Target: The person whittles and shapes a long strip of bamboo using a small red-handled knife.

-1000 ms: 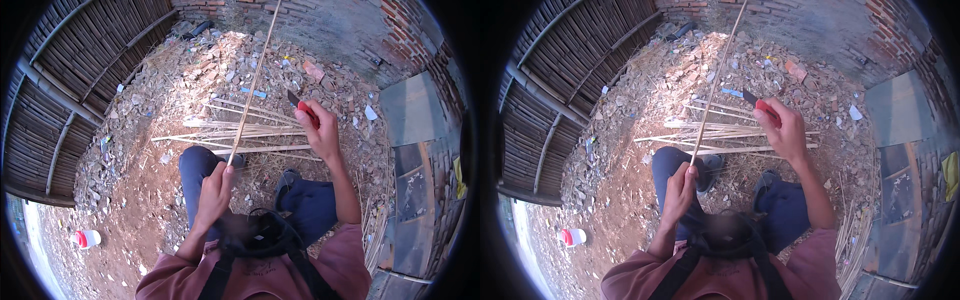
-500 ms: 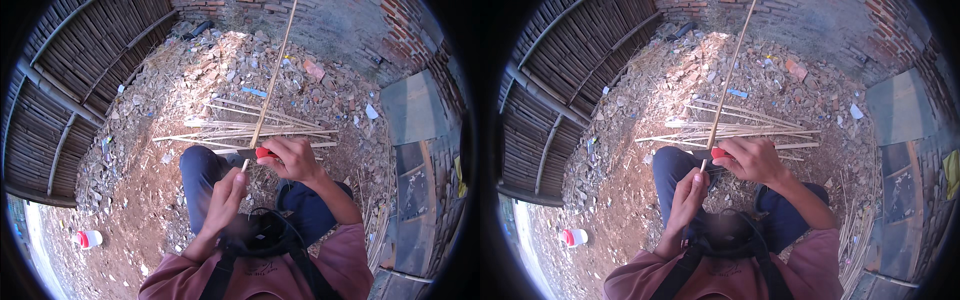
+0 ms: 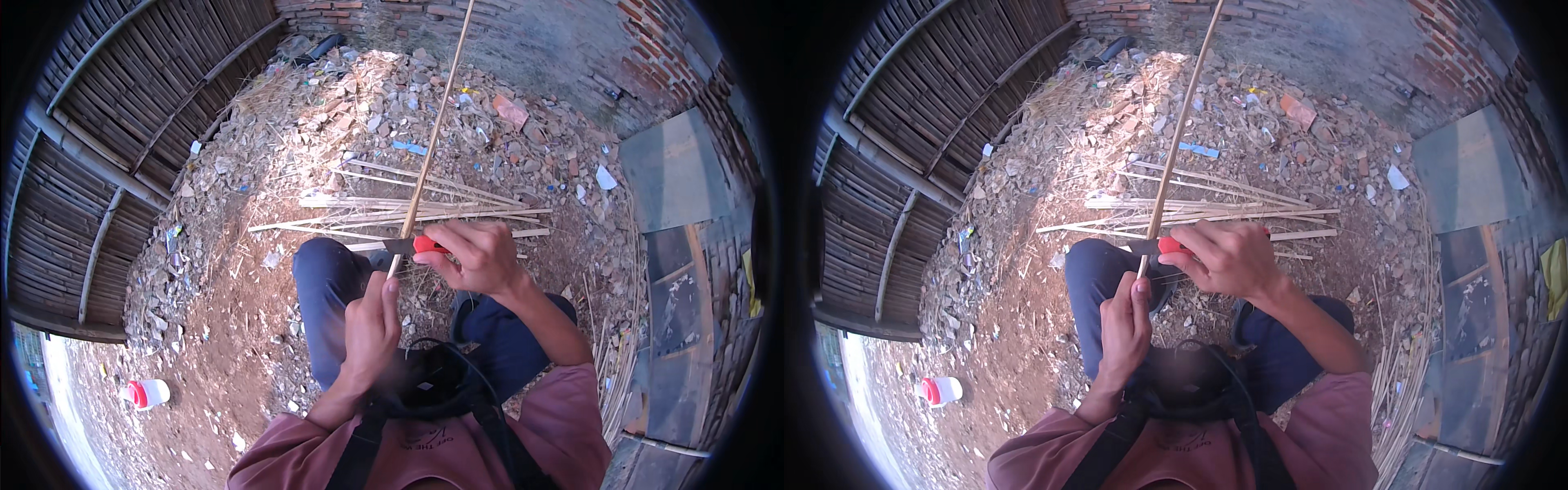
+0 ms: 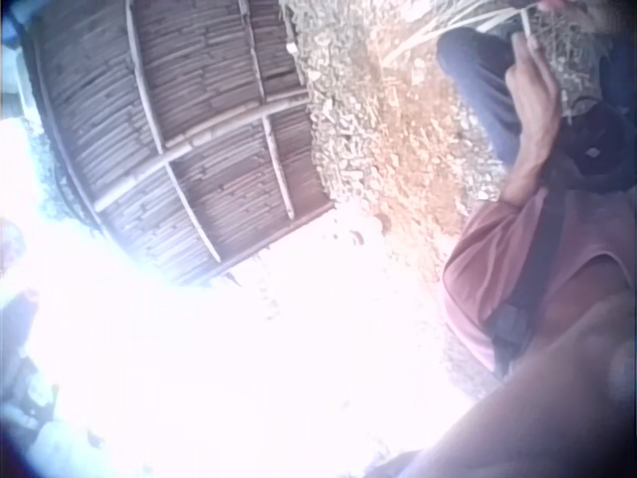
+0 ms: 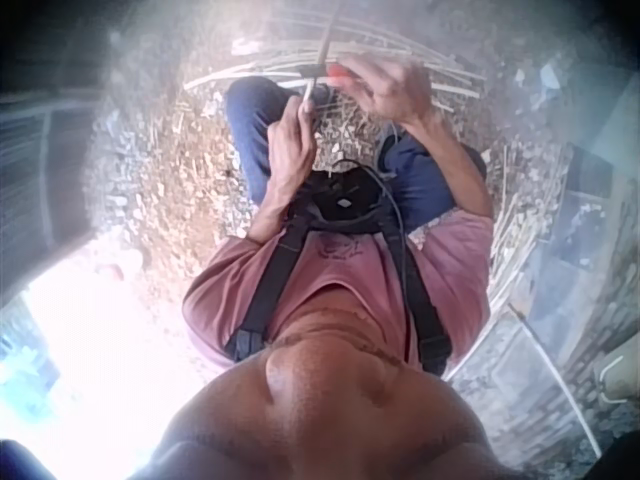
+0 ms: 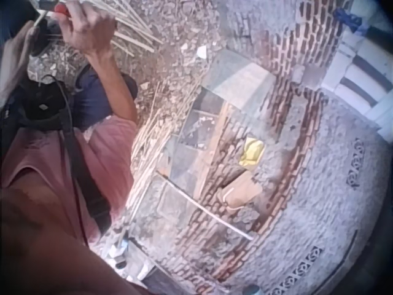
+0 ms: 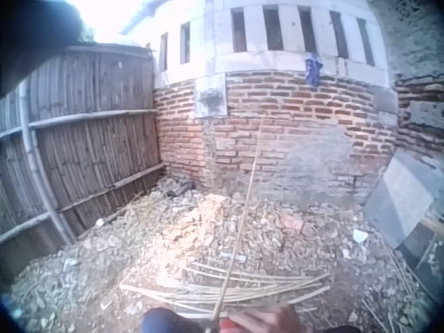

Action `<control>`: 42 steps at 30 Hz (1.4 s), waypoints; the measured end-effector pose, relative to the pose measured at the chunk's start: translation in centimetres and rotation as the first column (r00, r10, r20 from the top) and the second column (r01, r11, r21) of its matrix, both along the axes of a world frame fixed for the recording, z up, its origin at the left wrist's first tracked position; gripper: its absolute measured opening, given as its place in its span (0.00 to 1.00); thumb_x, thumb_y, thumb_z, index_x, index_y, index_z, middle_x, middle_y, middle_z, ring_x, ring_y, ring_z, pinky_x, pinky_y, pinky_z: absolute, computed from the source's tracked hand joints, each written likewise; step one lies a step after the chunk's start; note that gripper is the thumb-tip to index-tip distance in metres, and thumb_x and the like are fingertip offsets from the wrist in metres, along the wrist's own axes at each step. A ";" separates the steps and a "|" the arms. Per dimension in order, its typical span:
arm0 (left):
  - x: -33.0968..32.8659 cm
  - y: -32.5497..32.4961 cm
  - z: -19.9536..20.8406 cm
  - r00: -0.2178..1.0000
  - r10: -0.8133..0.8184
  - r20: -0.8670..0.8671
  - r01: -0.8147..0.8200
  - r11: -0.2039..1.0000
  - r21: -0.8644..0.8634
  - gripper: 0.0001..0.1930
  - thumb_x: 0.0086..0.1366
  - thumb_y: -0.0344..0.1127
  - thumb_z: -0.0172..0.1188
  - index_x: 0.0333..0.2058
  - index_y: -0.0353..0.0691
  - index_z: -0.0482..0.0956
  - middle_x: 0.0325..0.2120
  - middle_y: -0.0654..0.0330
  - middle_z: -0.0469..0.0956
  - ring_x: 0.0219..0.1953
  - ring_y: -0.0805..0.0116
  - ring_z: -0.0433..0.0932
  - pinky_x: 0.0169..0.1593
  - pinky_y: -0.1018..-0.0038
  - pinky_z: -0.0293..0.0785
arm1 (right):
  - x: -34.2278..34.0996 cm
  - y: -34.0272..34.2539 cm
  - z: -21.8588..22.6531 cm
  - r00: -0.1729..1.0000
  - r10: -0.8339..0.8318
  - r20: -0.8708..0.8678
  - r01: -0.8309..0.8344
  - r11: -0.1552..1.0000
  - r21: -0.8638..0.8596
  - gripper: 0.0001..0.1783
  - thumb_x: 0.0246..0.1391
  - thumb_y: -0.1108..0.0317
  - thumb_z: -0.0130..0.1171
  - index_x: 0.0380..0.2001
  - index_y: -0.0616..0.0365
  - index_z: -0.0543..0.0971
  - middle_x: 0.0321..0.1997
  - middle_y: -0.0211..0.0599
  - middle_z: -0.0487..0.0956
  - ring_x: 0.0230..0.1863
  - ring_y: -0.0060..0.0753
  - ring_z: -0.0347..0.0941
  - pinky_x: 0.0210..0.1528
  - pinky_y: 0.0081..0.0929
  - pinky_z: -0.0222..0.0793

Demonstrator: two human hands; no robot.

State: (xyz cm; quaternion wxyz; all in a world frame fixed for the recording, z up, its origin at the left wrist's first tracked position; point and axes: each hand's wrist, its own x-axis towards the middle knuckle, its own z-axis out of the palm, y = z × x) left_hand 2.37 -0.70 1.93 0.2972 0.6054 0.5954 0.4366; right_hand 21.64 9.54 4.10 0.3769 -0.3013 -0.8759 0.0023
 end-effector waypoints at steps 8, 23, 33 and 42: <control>-0.2 -2.4 -2.3 0.996 -0.062 -0.069 0.052 0.989 -0.136 0.12 0.81 0.37 0.50 0.37 0.36 0.72 0.16 0.45 0.72 0.23 0.37 0.78 0.26 0.52 0.67 | 7.2 5.5 3.8 0.824 -0.525 -0.216 0.497 0.851 -0.170 0.16 0.70 0.53 0.62 0.39 0.56 0.84 0.22 0.33 0.83 0.21 0.26 0.78 0.23 0.29 0.65; -0.7 0.1 -0.3 0.921 -0.093 0.378 0.166 0.972 -0.167 0.11 0.82 0.39 0.53 0.42 0.38 0.74 0.19 0.75 0.67 0.21 0.87 0.60 0.25 0.81 0.55 | 2.4 1.4 -1.2 0.983 0.133 -0.129 -0.160 0.962 -0.223 0.20 0.63 0.47 0.68 0.37 0.54 0.82 0.29 0.34 0.84 0.25 0.38 0.83 0.26 0.34 0.75; -0.7 0.2 0.1 0.880 -0.169 0.444 0.251 0.959 -0.132 0.11 0.81 0.39 0.55 0.43 0.36 0.74 0.21 0.70 0.71 0.24 0.82 0.66 0.28 0.77 0.62 | 1.6 0.9 -1.4 0.981 0.186 -0.052 -0.191 0.973 -0.127 0.21 0.61 0.46 0.69 0.35 0.54 0.82 0.27 0.32 0.82 0.23 0.36 0.81 0.25 0.34 0.74; -1.0 0.5 1.3 0.771 -0.172 0.613 0.400 0.880 -0.256 0.17 0.85 0.44 0.43 0.37 0.39 0.70 0.22 0.72 0.65 0.23 0.83 0.60 0.28 0.77 0.59 | 1.7 0.5 -0.9 0.963 0.244 -0.114 -0.253 0.964 -0.078 0.20 0.59 0.48 0.72 0.35 0.55 0.82 0.27 0.32 0.83 0.23 0.36 0.81 0.24 0.33 0.75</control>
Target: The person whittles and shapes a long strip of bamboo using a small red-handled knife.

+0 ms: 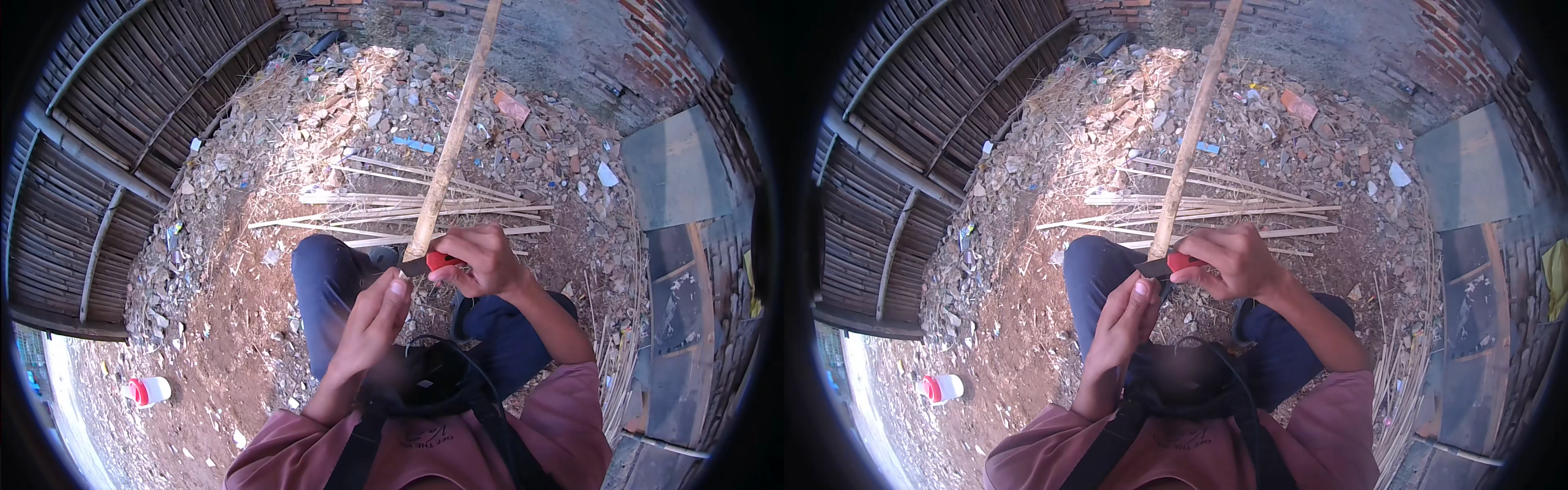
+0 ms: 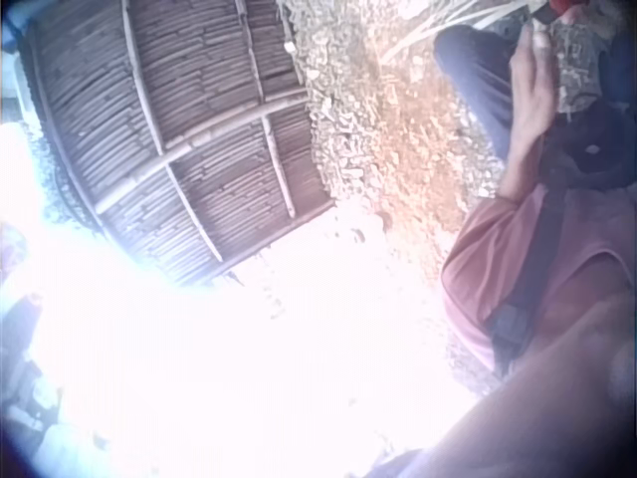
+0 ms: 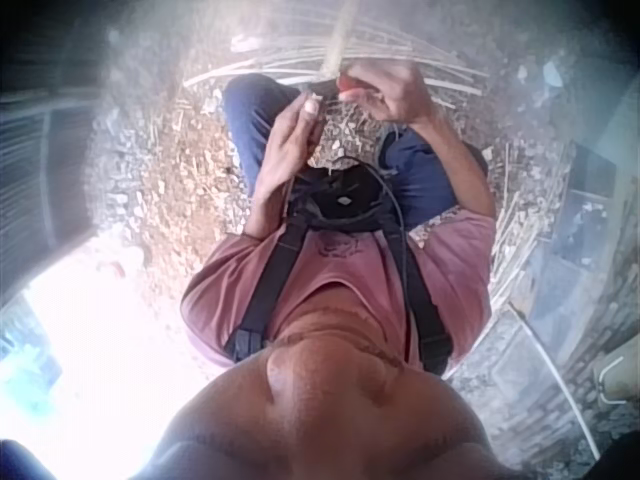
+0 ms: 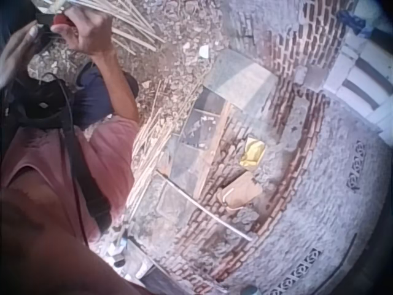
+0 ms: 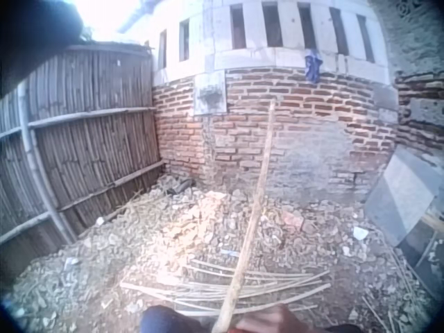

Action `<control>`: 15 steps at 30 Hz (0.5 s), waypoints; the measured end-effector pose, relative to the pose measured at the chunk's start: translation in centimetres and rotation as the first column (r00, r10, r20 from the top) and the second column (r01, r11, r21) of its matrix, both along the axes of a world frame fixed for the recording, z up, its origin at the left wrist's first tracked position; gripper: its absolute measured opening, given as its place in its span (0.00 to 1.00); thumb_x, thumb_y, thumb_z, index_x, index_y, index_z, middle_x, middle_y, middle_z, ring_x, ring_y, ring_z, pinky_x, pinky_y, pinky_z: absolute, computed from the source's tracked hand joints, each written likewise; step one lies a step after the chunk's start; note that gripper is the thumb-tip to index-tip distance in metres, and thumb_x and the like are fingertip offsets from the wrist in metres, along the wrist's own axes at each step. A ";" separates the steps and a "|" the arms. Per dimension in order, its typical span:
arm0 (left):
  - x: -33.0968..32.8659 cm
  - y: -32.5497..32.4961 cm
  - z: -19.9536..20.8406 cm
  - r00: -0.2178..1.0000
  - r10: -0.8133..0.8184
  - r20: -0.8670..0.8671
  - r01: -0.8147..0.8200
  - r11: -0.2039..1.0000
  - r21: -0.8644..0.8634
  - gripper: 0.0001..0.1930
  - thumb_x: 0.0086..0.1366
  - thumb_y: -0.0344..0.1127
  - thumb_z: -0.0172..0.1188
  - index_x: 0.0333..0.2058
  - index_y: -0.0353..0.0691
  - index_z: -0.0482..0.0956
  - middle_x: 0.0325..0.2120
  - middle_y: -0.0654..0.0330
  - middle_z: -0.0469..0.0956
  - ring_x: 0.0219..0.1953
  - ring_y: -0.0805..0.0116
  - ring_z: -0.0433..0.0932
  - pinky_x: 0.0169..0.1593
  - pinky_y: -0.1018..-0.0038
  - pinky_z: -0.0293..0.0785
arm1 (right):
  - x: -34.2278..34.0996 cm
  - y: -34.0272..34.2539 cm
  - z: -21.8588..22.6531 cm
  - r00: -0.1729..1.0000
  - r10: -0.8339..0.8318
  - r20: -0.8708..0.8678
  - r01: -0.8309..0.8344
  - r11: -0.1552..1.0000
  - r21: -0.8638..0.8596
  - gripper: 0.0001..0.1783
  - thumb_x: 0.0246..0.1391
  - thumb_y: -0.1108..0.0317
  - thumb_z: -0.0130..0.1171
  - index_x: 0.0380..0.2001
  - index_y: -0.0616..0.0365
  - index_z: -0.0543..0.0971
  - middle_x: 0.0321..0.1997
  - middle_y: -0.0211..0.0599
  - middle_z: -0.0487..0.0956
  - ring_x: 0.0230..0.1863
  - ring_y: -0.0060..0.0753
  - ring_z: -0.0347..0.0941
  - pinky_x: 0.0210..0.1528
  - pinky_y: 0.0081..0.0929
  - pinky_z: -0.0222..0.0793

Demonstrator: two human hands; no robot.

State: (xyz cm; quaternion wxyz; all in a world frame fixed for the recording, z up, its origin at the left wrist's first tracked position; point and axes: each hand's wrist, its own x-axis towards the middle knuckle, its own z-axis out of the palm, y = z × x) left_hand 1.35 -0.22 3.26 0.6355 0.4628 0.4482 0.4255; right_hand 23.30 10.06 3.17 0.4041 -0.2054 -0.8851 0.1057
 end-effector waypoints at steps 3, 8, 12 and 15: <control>0.0 0.0 0.0 0.998 -0.024 0.059 0.024 1.000 -0.009 0.16 0.85 0.47 0.42 0.41 0.43 0.70 0.21 0.75 0.60 0.21 0.86 0.54 0.24 0.83 0.50 | -0.4 -0.2 0.3 1.000 -0.008 -0.012 0.008 1.000 0.011 0.20 0.58 0.48 0.72 0.34 0.55 0.83 0.27 0.32 0.83 0.23 0.36 0.81 0.24 0.33 0.74; 1.1 -0.4 -0.8 0.978 0.141 -0.156 -0.100 0.964 0.248 0.17 0.85 0.44 0.41 0.42 0.38 0.74 0.20 0.71 0.64 0.20 0.82 0.58 0.26 0.79 0.54 | -0.2 -0.7 0.4 0.997 -0.060 0.042 0.059 0.998 0.022 0.20 0.57 0.48 0.73 0.36 0.55 0.84 0.25 0.32 0.82 0.20 0.35 0.79 0.22 0.32 0.71; 1.3 -0.6 0.1 0.891 0.262 -0.370 -0.102 0.911 0.400 0.19 0.85 0.41 0.40 0.39 0.33 0.74 0.19 0.62 0.68 0.19 0.73 0.65 0.26 0.69 0.59 | -0.9 -1.0 0.5 0.998 -0.053 -0.021 0.053 0.999 -0.010 0.20 0.56 0.49 0.74 0.35 0.54 0.85 0.23 0.30 0.81 0.18 0.34 0.78 0.21 0.31 0.70; 1.1 -0.6 0.9 0.873 0.216 -0.436 -0.062 0.938 0.341 0.22 0.85 0.45 0.39 0.37 0.32 0.70 0.21 0.44 0.71 0.24 0.39 0.74 0.31 0.55 0.68 | -0.8 -1.1 0.8 0.995 -0.101 0.009 0.101 0.995 -0.007 0.19 0.55 0.49 0.75 0.35 0.53 0.86 0.21 0.29 0.80 0.18 0.33 0.77 0.21 0.31 0.70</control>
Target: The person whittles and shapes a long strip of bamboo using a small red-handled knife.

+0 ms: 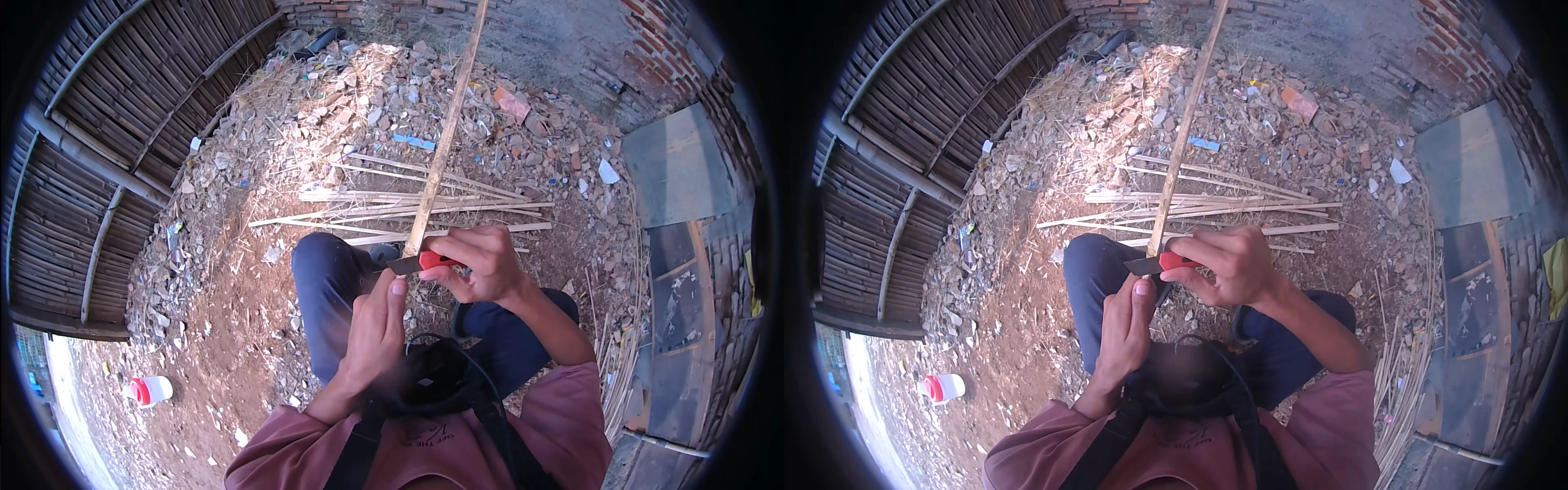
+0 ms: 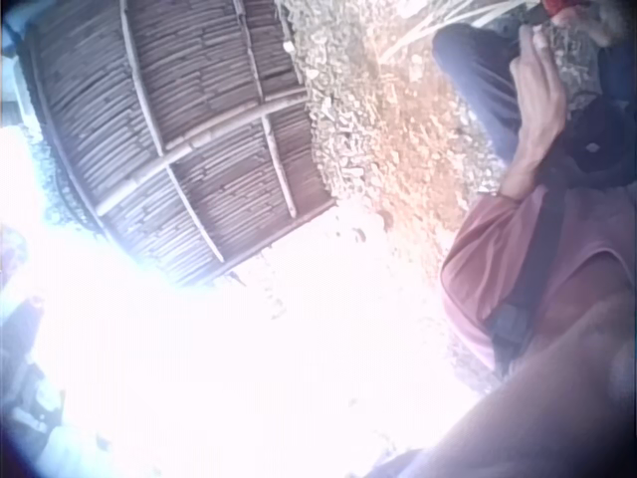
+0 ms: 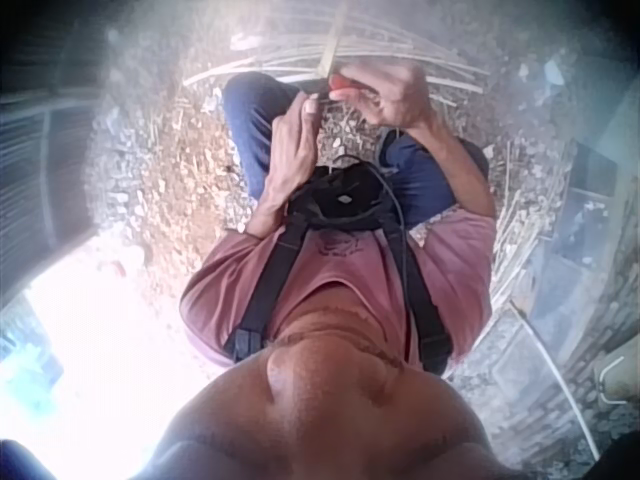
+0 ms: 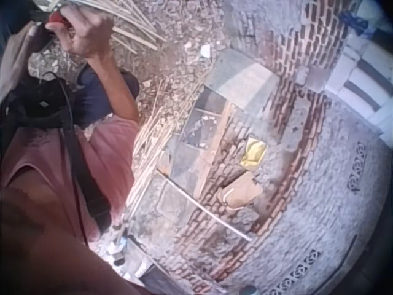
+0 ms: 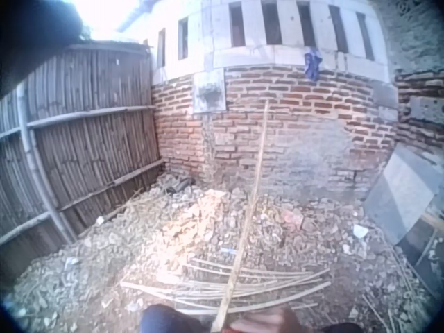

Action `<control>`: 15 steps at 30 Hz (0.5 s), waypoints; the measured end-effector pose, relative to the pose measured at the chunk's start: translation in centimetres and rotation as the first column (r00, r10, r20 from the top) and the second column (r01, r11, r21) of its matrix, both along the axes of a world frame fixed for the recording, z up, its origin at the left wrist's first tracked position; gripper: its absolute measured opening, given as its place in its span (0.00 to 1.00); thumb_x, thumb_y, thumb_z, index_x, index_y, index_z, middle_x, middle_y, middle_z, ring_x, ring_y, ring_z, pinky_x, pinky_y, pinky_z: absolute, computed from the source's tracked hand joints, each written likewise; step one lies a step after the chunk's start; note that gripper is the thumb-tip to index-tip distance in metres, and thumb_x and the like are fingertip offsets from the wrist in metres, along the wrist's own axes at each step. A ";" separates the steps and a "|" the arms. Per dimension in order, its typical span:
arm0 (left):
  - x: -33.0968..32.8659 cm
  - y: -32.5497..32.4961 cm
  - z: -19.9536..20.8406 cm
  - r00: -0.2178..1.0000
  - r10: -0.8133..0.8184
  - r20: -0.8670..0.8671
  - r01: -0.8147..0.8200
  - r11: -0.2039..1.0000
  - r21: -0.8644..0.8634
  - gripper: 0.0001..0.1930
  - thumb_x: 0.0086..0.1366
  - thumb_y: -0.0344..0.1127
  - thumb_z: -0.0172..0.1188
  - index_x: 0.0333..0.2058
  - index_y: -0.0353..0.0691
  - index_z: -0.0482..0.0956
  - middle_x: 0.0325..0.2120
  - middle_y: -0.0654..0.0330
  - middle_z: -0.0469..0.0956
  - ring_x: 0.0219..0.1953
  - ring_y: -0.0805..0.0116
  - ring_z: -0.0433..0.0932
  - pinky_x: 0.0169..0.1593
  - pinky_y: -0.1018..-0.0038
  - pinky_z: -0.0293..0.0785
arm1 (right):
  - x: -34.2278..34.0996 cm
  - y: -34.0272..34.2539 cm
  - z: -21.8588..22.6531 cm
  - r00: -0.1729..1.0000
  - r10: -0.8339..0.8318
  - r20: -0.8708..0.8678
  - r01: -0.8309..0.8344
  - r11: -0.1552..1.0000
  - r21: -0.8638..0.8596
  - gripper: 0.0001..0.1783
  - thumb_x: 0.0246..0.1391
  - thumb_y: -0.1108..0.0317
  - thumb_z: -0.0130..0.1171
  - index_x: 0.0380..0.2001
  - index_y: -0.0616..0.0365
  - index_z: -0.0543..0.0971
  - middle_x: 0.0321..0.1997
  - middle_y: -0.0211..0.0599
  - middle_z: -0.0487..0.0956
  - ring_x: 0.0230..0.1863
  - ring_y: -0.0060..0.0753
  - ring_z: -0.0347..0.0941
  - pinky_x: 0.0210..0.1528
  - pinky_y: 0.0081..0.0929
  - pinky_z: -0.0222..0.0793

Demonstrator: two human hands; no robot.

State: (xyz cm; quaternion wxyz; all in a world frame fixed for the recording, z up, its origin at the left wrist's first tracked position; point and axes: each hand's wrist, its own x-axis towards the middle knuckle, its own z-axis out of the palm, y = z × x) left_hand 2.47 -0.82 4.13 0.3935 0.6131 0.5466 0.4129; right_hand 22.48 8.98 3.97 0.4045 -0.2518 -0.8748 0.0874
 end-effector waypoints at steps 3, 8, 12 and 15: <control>0.2 0.0 0.3 1.000 0.010 -0.014 -0.010 1.000 -0.017 0.22 0.85 0.45 0.39 0.37 0.32 0.69 0.21 0.43 0.70 0.24 0.38 0.73 0.31 0.54 0.67 | 0.0 0.0 0.0 0.999 -0.023 -0.025 0.023 1.000 0.009 0.18 0.55 0.49 0.75 0.35 0.53 0.86 0.21 0.28 0.80 0.17 0.33 0.77 0.20 0.31 0.70; 0.1 0.1 0.2 1.000 0.014 -0.020 -0.015 1.000 -0.006 0.22 0.85 0.44 0.38 0.37 0.32 0.69 0.21 0.42 0.69 0.24 0.35 0.72 0.31 0.54 0.66 | 0.0 0.0 0.1 0.998 -0.057 -0.001 0.057 0.997 0.051 0.18 0.54 0.49 0.75 0.34 0.52 0.86 0.22 0.28 0.81 0.18 0.32 0.78 0.20 0.30 0.70; 0.0 0.0 0.1 0.999 0.018 -0.030 -0.018 1.000 -0.015 0.22 0.85 0.44 0.38 0.37 0.32 0.69 0.21 0.42 0.69 0.24 0.35 0.71 0.31 0.53 0.66 | -0.2 0.0 0.2 0.998 -0.067 -0.014 0.068 0.995 0.068 0.18 0.53 0.49 0.75 0.34 0.52 0.85 0.22 0.27 0.81 0.18 0.32 0.78 0.20 0.30 0.70; -0.2 0.0 0.2 1.000 0.010 -0.019 -0.010 1.000 -0.004 0.22 0.85 0.44 0.38 0.37 0.32 0.69 0.21 0.42 0.69 0.24 0.35 0.71 0.31 0.53 0.66 | -0.1 -0.1 0.4 0.996 -0.079 0.030 0.076 0.994 0.076 0.18 0.53 0.49 0.75 0.34 0.51 0.85 0.22 0.27 0.81 0.18 0.32 0.78 0.20 0.30 0.70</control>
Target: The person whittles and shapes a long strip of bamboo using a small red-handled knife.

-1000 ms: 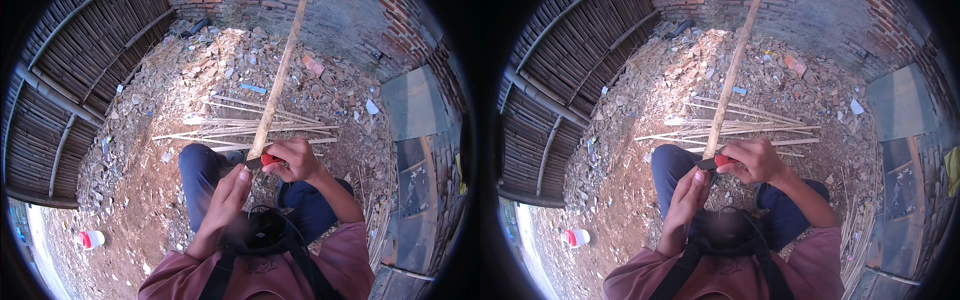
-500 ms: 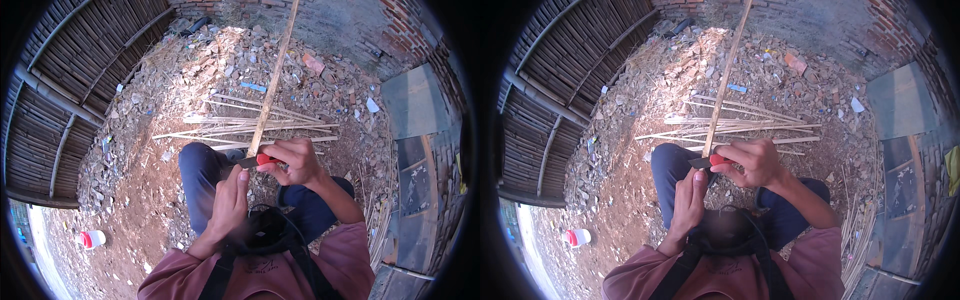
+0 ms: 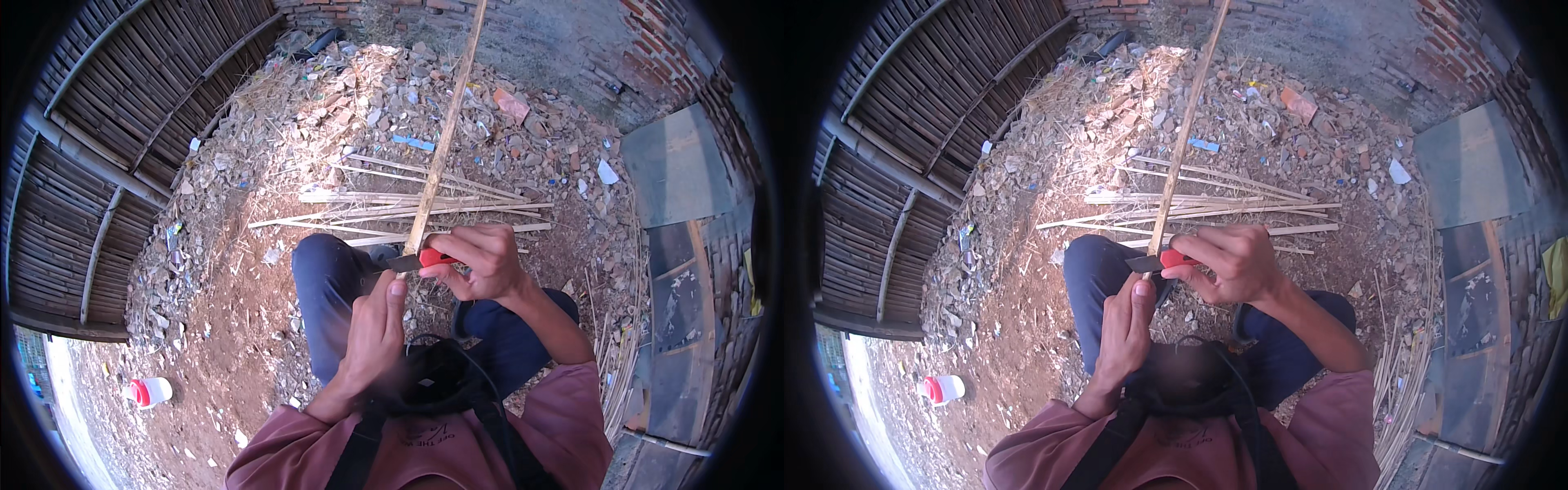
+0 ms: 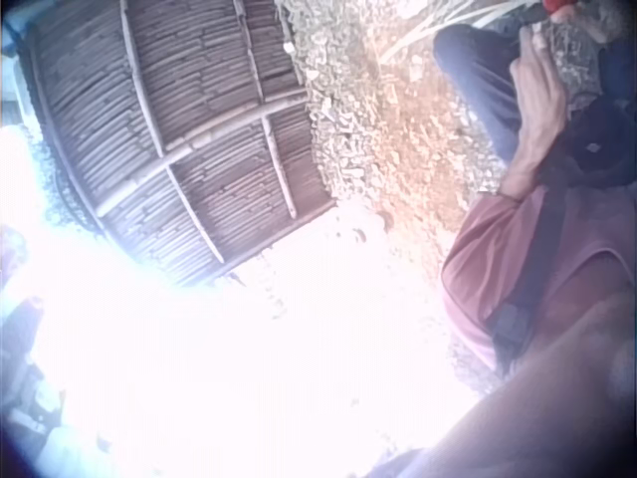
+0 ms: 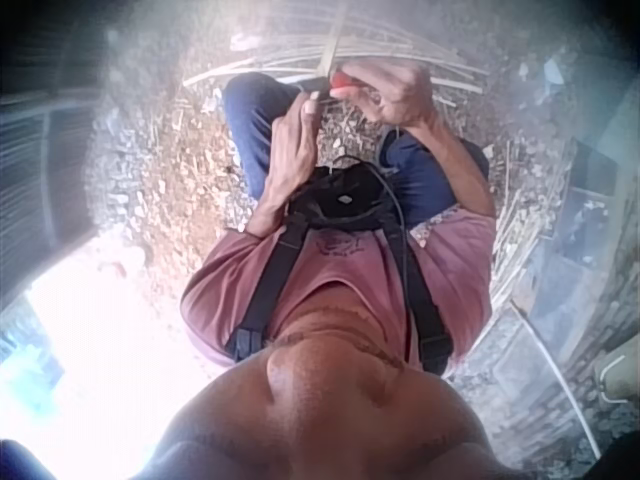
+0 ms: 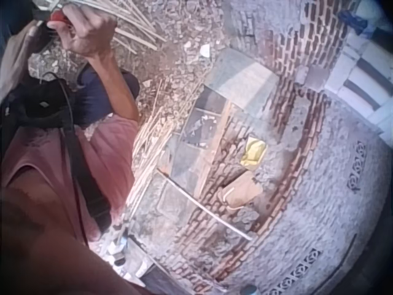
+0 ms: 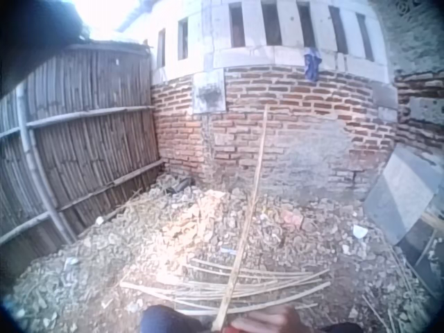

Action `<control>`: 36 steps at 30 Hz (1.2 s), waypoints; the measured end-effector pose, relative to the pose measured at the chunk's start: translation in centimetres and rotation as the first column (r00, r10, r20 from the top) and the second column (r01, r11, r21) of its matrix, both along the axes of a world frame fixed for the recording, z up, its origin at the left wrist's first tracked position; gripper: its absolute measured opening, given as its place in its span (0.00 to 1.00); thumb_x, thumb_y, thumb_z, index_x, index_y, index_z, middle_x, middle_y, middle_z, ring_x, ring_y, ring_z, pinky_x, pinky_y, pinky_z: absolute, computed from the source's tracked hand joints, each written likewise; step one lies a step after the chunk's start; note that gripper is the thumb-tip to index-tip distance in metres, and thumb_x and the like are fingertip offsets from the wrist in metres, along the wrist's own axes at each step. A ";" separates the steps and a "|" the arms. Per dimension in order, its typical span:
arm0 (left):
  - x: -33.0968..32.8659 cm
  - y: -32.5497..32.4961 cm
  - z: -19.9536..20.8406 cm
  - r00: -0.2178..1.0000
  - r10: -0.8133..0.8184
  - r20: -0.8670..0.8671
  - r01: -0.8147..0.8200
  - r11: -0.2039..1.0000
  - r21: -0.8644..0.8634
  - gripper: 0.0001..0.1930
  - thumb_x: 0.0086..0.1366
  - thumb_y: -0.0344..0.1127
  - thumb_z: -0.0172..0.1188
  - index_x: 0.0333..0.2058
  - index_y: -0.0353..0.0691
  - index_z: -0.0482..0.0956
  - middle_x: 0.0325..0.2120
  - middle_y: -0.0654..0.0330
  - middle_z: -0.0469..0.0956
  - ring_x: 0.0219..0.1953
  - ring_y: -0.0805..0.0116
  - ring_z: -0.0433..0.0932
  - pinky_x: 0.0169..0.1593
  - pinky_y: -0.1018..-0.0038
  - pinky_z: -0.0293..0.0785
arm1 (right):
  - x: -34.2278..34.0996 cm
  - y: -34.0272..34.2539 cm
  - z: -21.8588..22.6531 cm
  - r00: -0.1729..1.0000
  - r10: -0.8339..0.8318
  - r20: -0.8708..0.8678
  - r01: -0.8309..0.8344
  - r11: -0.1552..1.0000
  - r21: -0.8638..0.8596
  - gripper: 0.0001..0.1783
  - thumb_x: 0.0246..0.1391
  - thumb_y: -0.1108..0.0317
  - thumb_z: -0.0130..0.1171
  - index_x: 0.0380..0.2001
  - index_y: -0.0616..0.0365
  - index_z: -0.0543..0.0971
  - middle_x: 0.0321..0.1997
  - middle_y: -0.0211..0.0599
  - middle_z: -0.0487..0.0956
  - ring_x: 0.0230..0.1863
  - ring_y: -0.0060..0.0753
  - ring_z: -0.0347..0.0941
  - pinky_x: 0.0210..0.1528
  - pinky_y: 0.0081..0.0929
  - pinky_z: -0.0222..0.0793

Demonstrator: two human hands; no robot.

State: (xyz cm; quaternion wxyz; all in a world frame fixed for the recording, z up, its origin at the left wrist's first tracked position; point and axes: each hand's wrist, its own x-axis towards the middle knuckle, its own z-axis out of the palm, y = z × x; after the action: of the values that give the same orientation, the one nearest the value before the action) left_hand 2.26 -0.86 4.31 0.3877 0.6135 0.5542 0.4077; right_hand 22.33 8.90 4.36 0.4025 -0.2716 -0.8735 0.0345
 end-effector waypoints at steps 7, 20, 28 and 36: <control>0.0 -0.1 -0.4 1.000 0.000 0.017 -0.001 0.999 0.042 0.23 0.85 0.45 0.38 0.35 0.33 0.70 0.17 0.57 0.65 0.18 0.64 0.64 0.27 0.64 0.58 | 0.5 0.9 -0.2 0.985 -0.087 -0.151 0.084 0.996 -0.028 0.16 0.59 0.51 0.72 0.35 0.53 0.86 0.22 0.30 0.82 0.19 0.28 0.77 0.21 0.28 0.69; -2.9 -0.3 -2.2 0.986 0.080 0.149 -0.060 0.989 -0.132 0.22 0.85 0.45 0.41 0.33 0.35 0.69 0.17 0.59 0.66 0.20 0.67 0.64 0.27 0.65 0.60 | 8.3 5.4 0.5 0.782 -0.584 -0.217 0.409 0.744 -0.528 0.20 0.73 0.54 0.60 0.45 0.63 0.86 0.24 0.27 0.77 0.25 0.15 0.66 0.28 0.23 0.61; -1.5 0.3 -1.6 0.982 0.015 0.191 -0.002 0.998 -0.069 0.17 0.84 0.41 0.44 0.35 0.36 0.70 0.18 0.65 0.65 0.22 0.76 0.63 0.28 0.71 0.61 | 3.5 1.8 -1.3 0.975 0.136 -0.175 -0.160 0.978 -0.135 0.19 0.64 0.51 0.68 0.38 0.57 0.82 0.25 0.29 0.80 0.22 0.28 0.76 0.25 0.28 0.69; -0.4 0.1 -1.2 0.956 -0.068 0.284 0.086 0.995 -0.052 0.19 0.85 0.45 0.43 0.35 0.40 0.69 0.22 0.74 0.62 0.24 0.85 0.57 0.28 0.80 0.54 | 1.1 0.4 -1.1 0.985 0.165 -0.050 -0.170 0.975 -0.142 0.19 0.59 0.50 0.72 0.37 0.56 0.83 0.27 0.33 0.83 0.24 0.36 0.81 0.26 0.32 0.75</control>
State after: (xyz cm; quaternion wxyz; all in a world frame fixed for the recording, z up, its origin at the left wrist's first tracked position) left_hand 1.88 -0.74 3.08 0.4975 0.5578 0.4816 0.4576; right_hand 23.41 9.33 3.24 0.3938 -0.2248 -0.8807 0.1370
